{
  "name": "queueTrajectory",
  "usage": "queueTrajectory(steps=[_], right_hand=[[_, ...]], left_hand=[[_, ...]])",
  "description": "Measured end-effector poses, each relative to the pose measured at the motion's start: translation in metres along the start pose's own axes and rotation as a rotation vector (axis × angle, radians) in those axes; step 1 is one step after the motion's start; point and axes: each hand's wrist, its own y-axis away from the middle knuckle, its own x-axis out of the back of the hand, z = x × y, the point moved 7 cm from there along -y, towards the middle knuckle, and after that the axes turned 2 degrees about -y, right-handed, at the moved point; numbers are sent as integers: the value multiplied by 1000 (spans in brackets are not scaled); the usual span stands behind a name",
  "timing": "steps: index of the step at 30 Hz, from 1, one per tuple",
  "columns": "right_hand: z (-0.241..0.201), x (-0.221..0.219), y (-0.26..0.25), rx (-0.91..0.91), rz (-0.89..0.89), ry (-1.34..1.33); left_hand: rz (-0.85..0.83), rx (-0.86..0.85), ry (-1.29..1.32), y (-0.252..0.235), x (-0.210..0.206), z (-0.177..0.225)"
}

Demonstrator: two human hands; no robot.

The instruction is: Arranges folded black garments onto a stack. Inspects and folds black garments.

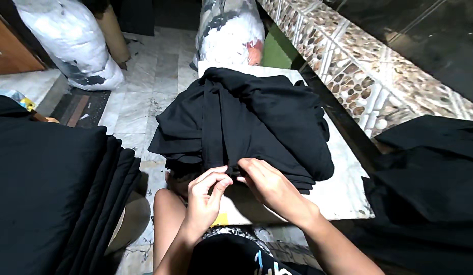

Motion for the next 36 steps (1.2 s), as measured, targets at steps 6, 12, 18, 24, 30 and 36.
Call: queueTrajectory(steps=[6, 12, 18, 24, 30, 36], right_hand=[[-3, 1, -4, 80, 27, 1], [-1, 5, -10, 35, -15, -20], [56, 101, 5, -162, 644, 32], [28, 36, -5, -157, 126, -59], [34, 5, 6, -169, 23, -113], [21, 21, -4, -137, 121, -51]], left_hand=[[-15, -26, -40, 0, 2, 2], [-52, -50, 27, 2, -1, 2], [149, -23, -141, -3, 33, -10], [101, 260, -452, -10, 5, -51], [237, 151, -474, 17, 41, -45], [311, -122, -763, -3, 7, -5]])
